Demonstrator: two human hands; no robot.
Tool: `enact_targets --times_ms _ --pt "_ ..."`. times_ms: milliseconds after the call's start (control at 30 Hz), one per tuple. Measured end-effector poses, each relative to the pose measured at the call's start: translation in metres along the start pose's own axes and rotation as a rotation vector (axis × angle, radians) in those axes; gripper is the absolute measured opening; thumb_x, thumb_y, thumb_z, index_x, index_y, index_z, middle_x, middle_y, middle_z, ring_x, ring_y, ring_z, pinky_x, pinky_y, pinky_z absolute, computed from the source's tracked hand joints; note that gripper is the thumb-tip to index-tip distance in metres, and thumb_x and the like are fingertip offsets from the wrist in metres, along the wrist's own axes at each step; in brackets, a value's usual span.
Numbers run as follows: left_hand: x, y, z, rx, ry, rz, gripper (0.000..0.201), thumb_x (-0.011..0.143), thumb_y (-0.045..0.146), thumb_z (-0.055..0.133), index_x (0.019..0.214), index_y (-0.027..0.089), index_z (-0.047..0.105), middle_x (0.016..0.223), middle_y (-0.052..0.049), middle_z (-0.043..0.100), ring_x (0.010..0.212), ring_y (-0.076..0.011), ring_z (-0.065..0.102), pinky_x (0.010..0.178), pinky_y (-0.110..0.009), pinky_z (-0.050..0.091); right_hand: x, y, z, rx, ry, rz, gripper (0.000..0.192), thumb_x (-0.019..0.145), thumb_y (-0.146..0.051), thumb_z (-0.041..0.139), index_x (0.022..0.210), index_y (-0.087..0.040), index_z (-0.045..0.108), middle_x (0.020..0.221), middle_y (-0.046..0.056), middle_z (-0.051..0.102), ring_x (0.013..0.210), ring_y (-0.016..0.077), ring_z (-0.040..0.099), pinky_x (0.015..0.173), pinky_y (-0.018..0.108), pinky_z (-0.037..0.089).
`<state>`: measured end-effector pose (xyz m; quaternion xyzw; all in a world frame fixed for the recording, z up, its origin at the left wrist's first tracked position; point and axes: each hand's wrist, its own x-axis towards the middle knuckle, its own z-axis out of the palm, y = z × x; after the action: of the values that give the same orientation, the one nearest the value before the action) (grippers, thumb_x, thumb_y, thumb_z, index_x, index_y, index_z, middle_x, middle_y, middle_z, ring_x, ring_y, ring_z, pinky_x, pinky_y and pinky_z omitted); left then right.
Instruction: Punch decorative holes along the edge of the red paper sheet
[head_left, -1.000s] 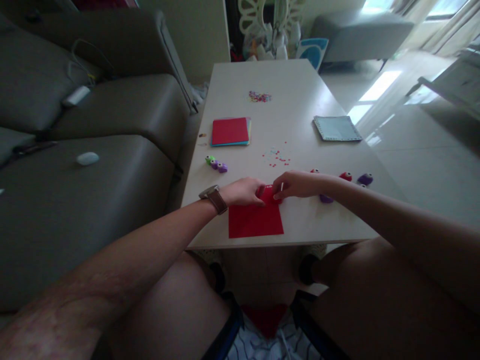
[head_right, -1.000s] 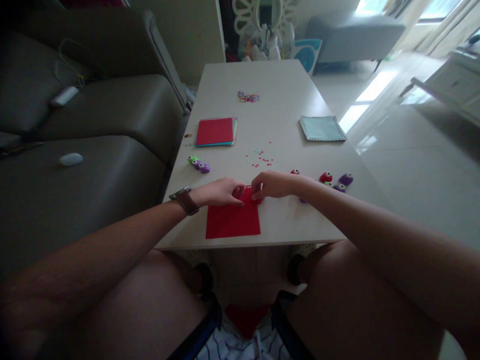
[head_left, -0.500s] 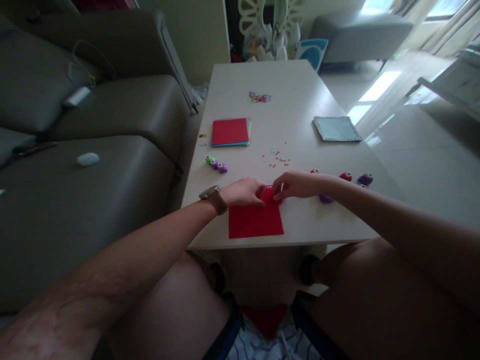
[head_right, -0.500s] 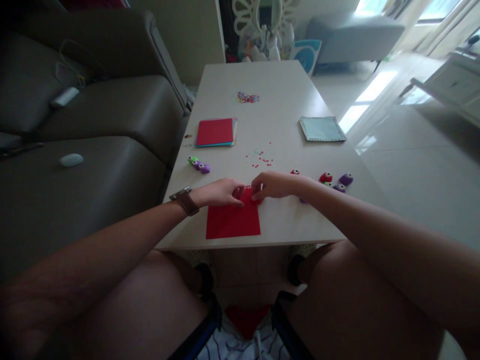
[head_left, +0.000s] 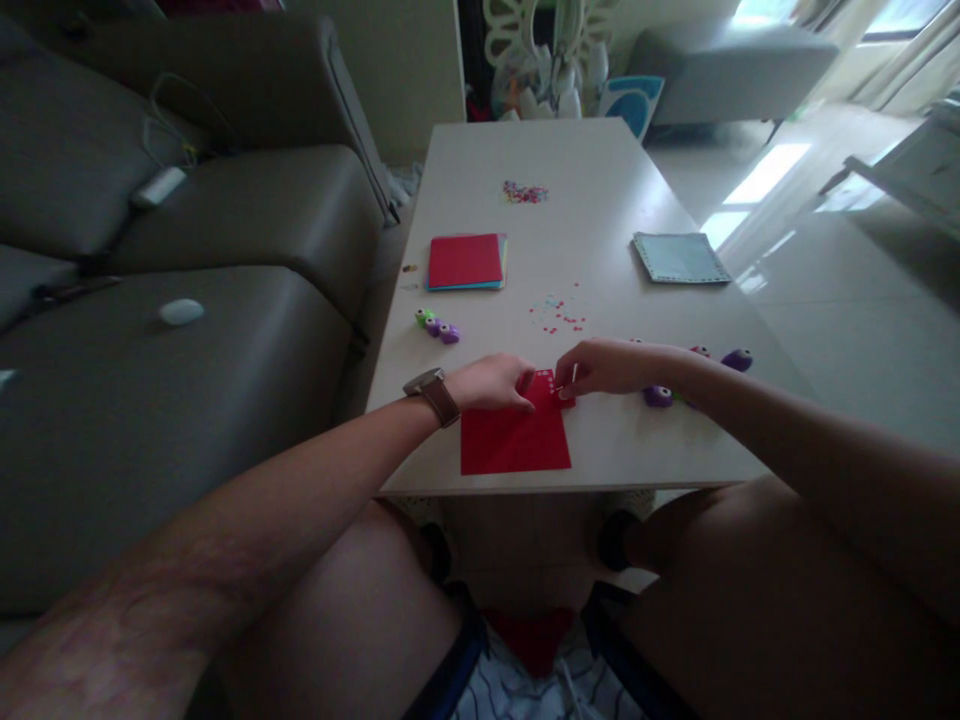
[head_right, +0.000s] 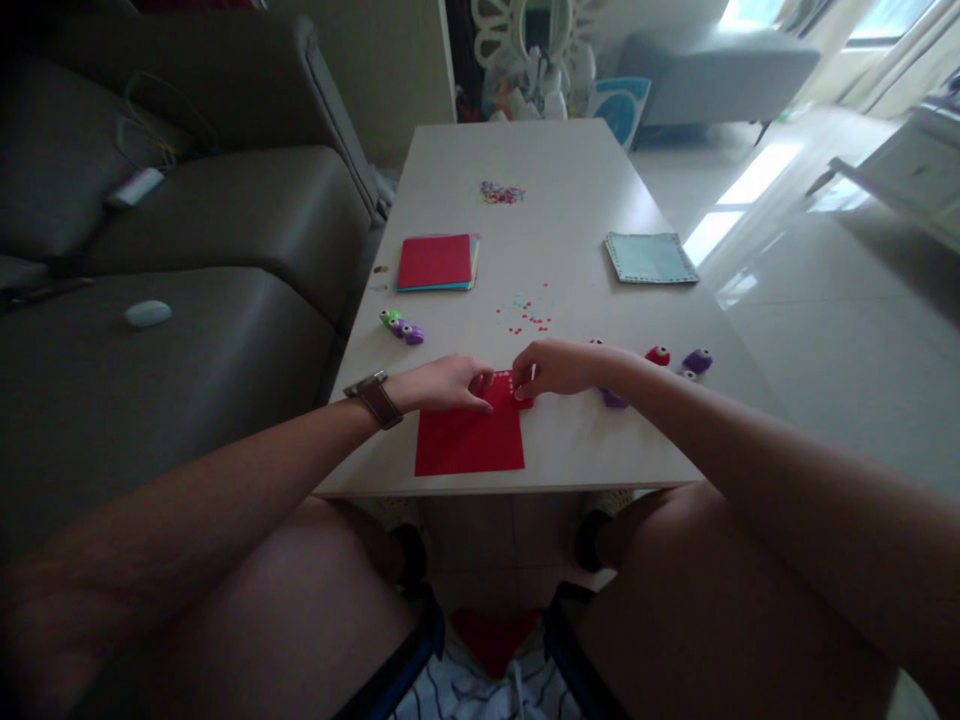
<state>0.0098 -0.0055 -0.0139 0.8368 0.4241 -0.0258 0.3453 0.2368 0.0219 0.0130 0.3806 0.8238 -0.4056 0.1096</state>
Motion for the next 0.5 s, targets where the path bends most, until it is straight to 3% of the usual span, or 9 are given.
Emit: enact_targets --times_ms 367,500 --pt "0.0015 -0.0010 0.0004 -0.002 -0.005 -0.021 0.027 0.076 0.044 0.071 0.085 0.020 0.062 0.079 -0.001 0.067 0.068 -0.0157 0.055 0.060 -0.029 0.035 0.0061 -0.0004 0.0044 -0.003 0.050 -0.029 0.026 0.083 -0.040 0.065 0.094 -0.018 0.074 0.087 0.005 0.076 0.074 0.0174 0.061 0.068 0.030 0.042" --pt "-0.0012 0.0050 -0.0024 -0.011 -0.019 -0.034 0.037 0.083 0.058 0.063 0.088 0.021 0.064 0.083 -0.003 0.069 0.071 -0.0171 0.056 0.062 -0.029 0.035 0.0083 -0.0016 0.0043 0.003 0.051 -0.007 0.026 0.082 -0.042 0.067 0.094 -0.021 0.075 0.091 0.006 0.076 0.081 0.0197 0.064 0.071 0.031 0.044"
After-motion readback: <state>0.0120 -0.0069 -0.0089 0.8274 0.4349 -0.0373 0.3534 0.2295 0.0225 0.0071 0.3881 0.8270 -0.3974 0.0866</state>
